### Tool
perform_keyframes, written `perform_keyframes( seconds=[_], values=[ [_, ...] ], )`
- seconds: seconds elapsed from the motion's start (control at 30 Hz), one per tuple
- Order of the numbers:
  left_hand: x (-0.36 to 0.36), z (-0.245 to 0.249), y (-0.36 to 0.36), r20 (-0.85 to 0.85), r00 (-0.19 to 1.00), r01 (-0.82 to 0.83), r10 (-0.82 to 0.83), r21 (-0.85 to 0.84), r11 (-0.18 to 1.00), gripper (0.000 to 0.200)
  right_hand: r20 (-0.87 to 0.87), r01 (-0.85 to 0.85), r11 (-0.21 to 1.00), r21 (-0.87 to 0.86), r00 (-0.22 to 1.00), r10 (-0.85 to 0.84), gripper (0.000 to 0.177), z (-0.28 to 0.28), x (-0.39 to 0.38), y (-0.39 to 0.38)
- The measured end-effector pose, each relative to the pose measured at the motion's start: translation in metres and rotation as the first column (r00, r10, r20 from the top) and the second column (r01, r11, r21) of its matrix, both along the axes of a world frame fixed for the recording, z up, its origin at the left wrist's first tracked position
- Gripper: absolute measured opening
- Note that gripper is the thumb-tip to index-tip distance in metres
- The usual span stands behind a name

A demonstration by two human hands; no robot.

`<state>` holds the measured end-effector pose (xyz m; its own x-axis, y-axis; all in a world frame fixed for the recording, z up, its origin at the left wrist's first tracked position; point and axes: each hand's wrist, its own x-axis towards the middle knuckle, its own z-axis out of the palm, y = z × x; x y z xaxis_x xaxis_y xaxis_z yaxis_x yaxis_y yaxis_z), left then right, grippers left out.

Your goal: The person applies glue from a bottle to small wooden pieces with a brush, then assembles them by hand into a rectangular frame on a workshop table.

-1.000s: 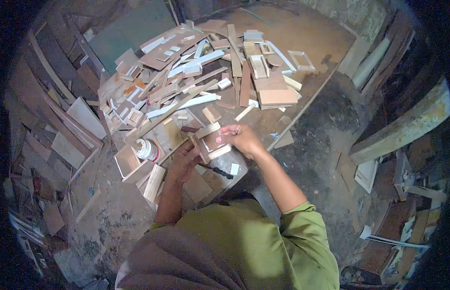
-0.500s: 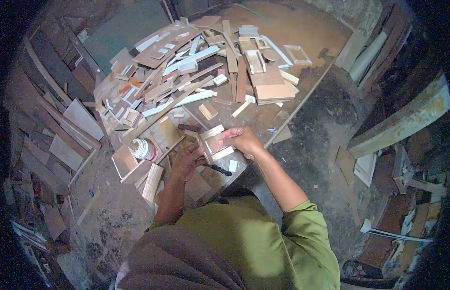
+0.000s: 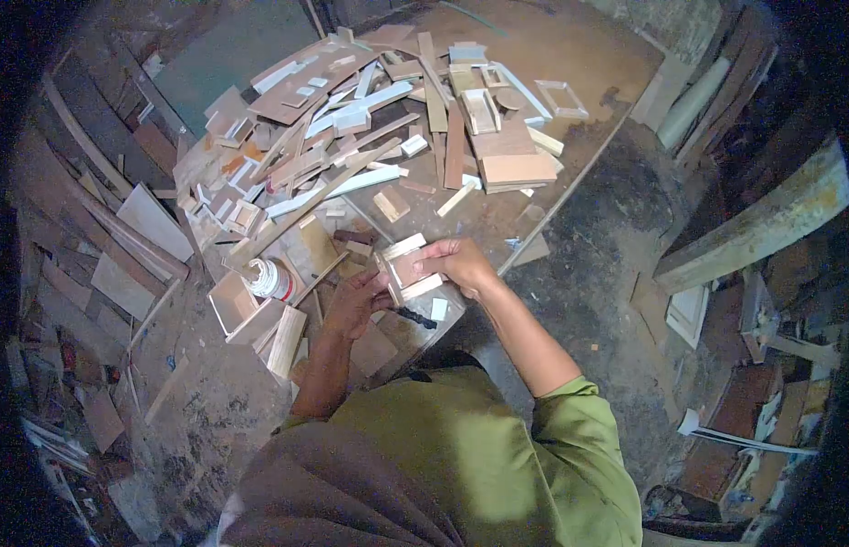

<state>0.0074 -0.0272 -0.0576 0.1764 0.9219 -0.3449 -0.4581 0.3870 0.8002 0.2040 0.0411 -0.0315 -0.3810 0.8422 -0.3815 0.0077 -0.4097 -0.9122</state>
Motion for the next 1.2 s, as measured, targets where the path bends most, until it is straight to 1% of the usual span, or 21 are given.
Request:
perform_keyframes(
  seconds=[0.13, 0.17, 0.27, 0.3, 0.4, 0.5, 0.63, 0.73, 0.8, 1.0, 1.2],
  values=[
    [0.003, 0.006, 0.0, 0.015, 0.999, -0.03, 0.03, -0.013, 0.999, 0.044, -0.011, 0.001, 1.0, -0.011, 1.0, -0.001, 0.016, 0.002, -0.001, 0.0],
    [0.003, 0.005, 0.001, 0.05, 0.998, -0.036, 0.037, -0.01, 0.999, 0.044, -0.008, -0.001, 1.0, -0.014, 1.0, 0.001, 0.017, 0.004, -0.001, 0.001],
    [0.002, -0.003, 0.004, 0.144, 0.987, -0.069, 0.069, -0.002, 0.998, 0.043, -0.109, 0.005, 0.981, -0.194, 0.994, -0.027, 0.024, -0.002, 0.005, 0.012],
    [0.003, -0.006, 0.004, 0.169, 0.982, -0.087, 0.086, 0.0, 0.996, 0.043, -0.131, 0.025, 0.979, -0.204, 0.99, -0.053, 0.029, 0.004, 0.003, 0.011],
    [0.005, -0.008, 0.004, 0.225, 0.97, -0.099, 0.094, 0.011, 0.995, 0.045, -0.268, 0.017, 0.972, -0.234, 0.96, -0.082, 0.027, 0.017, 0.003, 0.006],
    [0.007, -0.012, 0.005, 0.228, 0.968, -0.11, 0.106, 0.005, 0.994, 0.046, -0.289, -0.021, 0.977, -0.212, 0.956, -0.043, 0.028, 0.007, 0.003, 0.005],
    [0.012, -0.003, 0.002, 0.227, 0.964, -0.148, 0.136, 0.037, 0.988, 0.047, -0.308, -0.001, 0.981, -0.192, 0.95, -0.059, 0.029, 0.001, 0.0, 0.002],
    [0.01, -0.008, 0.003, 0.217, 0.969, -0.13, 0.12, 0.029, 0.991, 0.048, -0.324, 0.007, 0.981, -0.194, 0.943, -0.071, 0.028, -0.002, -0.001, 0.002],
    [0.011, -0.011, 0.003, 0.212, 0.968, -0.144, 0.138, 0.015, 0.989, 0.049, -0.323, 0.02, 0.98, -0.197, 0.943, -0.084, 0.026, 0.001, -0.003, 0.0],
    [0.01, -0.021, 0.005, 0.215, 0.967, -0.143, 0.139, 0.005, 0.99, 0.052, -0.344, 0.017, 0.985, -0.173, 0.936, -0.076, 0.031, -0.01, -0.003, 0.001],
    [0.011, -0.02, 0.005, 0.23, 0.964, -0.141, 0.137, 0.003, 0.99, 0.051, -0.34, 0.028, 0.986, -0.163, 0.937, -0.083, 0.033, -0.007, -0.004, -0.002]
  ],
)
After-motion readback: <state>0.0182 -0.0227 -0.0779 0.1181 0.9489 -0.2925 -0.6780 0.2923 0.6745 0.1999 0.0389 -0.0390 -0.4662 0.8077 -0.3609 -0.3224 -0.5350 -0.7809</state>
